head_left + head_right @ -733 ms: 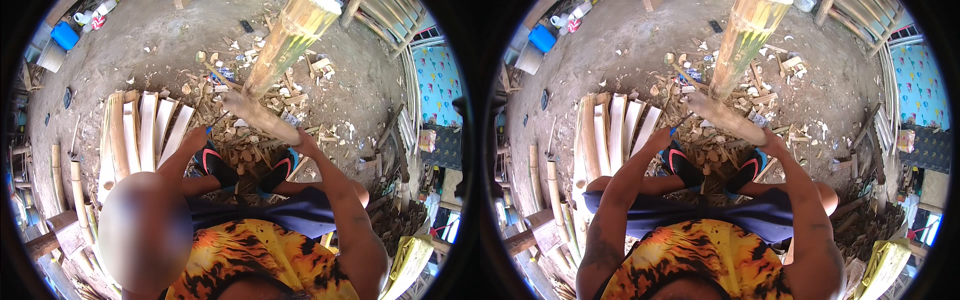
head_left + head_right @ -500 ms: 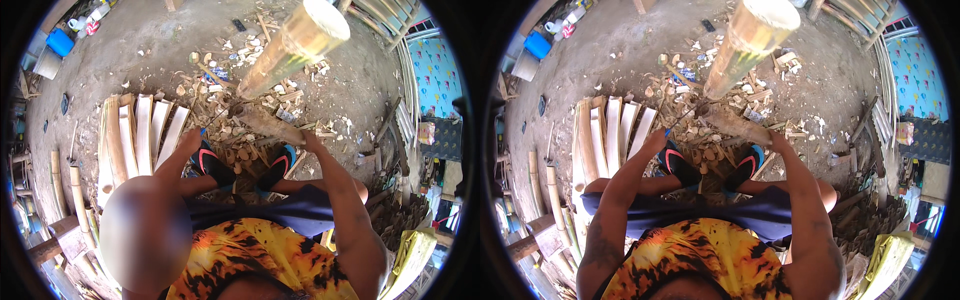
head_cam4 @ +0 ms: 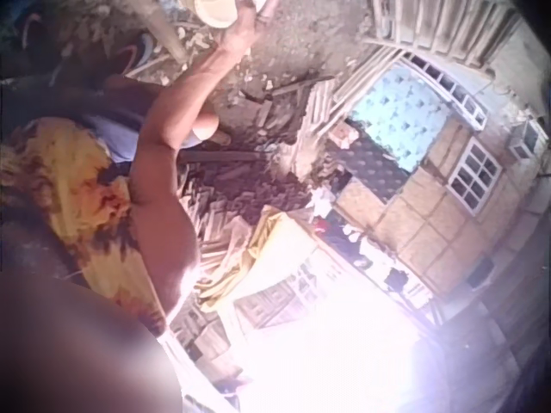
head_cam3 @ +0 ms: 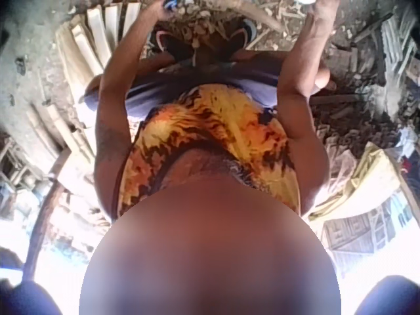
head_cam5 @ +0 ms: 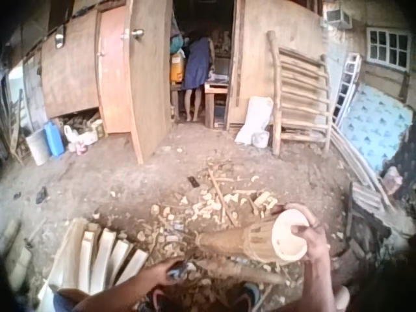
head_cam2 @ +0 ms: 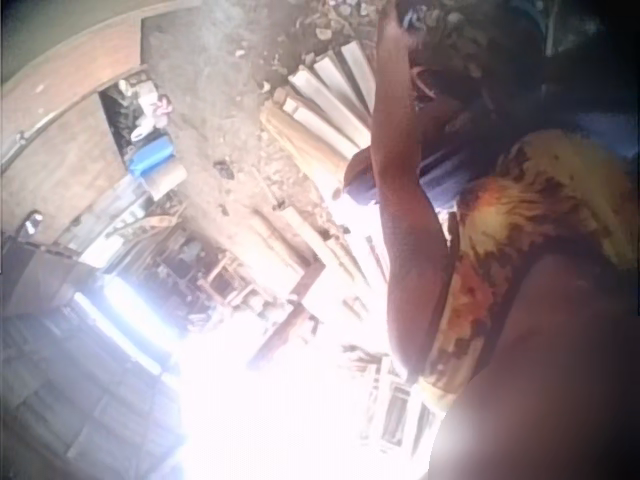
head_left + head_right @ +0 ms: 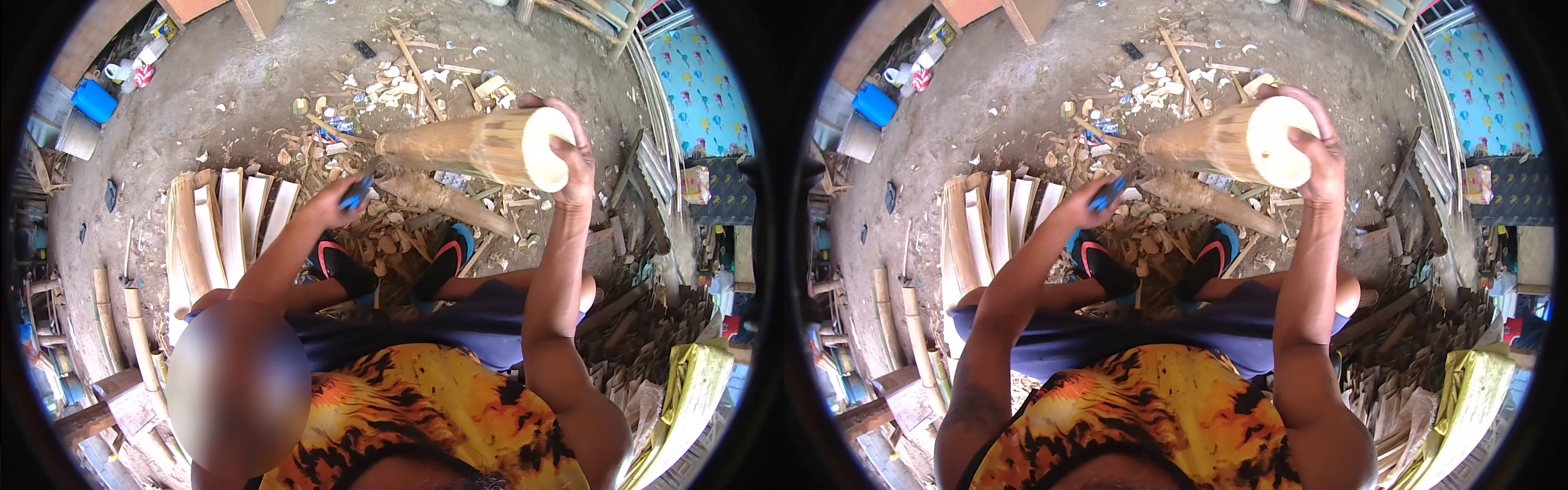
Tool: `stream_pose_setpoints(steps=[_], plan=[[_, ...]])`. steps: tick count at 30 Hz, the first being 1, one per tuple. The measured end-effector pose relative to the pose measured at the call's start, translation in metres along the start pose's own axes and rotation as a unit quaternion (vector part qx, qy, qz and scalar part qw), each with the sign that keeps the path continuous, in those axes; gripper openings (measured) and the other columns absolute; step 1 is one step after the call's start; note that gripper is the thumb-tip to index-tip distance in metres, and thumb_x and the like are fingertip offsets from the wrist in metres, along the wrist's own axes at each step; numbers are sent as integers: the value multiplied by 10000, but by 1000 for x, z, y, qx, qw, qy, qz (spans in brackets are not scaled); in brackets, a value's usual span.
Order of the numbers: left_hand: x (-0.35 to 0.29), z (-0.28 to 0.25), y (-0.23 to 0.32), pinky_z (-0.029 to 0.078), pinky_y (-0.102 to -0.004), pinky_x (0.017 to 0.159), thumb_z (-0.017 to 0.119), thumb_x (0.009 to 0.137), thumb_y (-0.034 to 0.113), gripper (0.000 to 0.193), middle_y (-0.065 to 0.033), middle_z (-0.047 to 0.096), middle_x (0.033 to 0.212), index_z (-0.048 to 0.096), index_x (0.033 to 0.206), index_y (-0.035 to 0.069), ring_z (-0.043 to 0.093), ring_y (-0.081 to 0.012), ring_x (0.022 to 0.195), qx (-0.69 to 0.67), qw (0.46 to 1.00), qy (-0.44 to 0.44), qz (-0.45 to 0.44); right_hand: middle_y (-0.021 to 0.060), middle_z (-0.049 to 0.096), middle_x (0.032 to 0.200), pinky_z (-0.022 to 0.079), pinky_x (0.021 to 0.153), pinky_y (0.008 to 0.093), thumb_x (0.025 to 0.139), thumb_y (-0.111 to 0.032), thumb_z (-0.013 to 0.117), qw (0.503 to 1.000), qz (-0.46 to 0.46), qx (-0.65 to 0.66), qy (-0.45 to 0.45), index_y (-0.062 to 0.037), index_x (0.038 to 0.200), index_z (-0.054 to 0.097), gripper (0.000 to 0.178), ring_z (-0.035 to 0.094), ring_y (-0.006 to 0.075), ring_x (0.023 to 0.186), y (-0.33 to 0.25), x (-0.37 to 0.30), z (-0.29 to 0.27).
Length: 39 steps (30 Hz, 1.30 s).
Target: The person sits cross-legged and uses a knife and a wooden mallet to split bamboo sections into flat planks. They repeatedly position the knife along the bamboo, strike it with the mallet, and separate the resulting pieces, stacking them nearby.
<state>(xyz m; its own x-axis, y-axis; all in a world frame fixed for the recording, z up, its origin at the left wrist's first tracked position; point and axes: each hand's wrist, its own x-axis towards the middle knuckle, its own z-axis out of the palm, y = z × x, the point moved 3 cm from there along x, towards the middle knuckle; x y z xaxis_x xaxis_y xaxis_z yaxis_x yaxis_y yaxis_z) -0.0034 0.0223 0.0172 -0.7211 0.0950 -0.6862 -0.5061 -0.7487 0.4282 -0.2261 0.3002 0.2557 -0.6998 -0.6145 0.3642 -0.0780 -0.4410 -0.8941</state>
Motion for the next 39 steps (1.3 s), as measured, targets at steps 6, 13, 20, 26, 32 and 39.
stream_pose_setpoints(steps=[6, 13, 20, 26, 32, 39], plan=[[41, 98, -5, 541, -256, 503, 489, 1085, 347, 268, -44, 543, 778, 521, 1049, 84, 569, -181, 579, -130, 990, 44, 32, 155, 675, 1323, 456, 1088, 426, 856, -38, 526, 987, -86, -131, -19, -87, 1169, 728, 376, 611, 269, 1251, -5, -28, 35], [27, 94, -16, 578, -391, 657, 508, 1084, 307, 250, -64, 599, 813, 547, 1107, 62, 627, -237, 698, -87, 973, 142, 161, 208, 656, 1287, 351, 1150, 474, 954, -184, 574, 916, -254, -177, 254, -47, 1072, 723, 235, 538, 307, 1317, -1, -10, 82], [-35, 87, 27, 482, -283, 496, 679, 975, 342, 238, 6, 584, 780, 596, 1055, 133, 570, -122, 575, -32, 919, 158, 360, 89, 709, 1185, 221, 1185, 633, 904, -365, 734, 713, -371, -581, -132, -106, 1073, 729, 309, 511, 284, 1362, 3, 40, 110], [-118, 93, 55, 521, -267, 532, 613, 984, 274, 430, -20, 597, 836, 571, 1349, 52, 576, -115, 599, 17, 880, 58, 471, 129, 697, 1127, 488, 951, 470, 841, -219, 777, 686, -431, -585, 22, -46, 1291, 486, 563, 646, 277, 1108, -20, 121, 124], [-152, 108, 65, 486, -282, 570, 536, 995, 285, 498, -21, 573, 854, 500, 1417, 24, 554, -120, 626, 45, 879, 33, 473, 136, 710, 774, 482, 949, 460, 901, -451, 726, 675, -289, -677, 54, -83, 1066, 727, 403, 690, 336, 805, 2, 140, 133], [-157, 136, 47, 439, -276, 503, 488, 1057, 392, 451, 5, 483, 779, 511, 1332, 35, 487, -102, 550, 99, 872, -4, 479, 218, 621, 1365, 387, 1145, 415, 1048, -441, 504, 949, -125, -284, 46, -101, 1450, 500, 527, 540, 310, 1346, 21, 173, 122]])
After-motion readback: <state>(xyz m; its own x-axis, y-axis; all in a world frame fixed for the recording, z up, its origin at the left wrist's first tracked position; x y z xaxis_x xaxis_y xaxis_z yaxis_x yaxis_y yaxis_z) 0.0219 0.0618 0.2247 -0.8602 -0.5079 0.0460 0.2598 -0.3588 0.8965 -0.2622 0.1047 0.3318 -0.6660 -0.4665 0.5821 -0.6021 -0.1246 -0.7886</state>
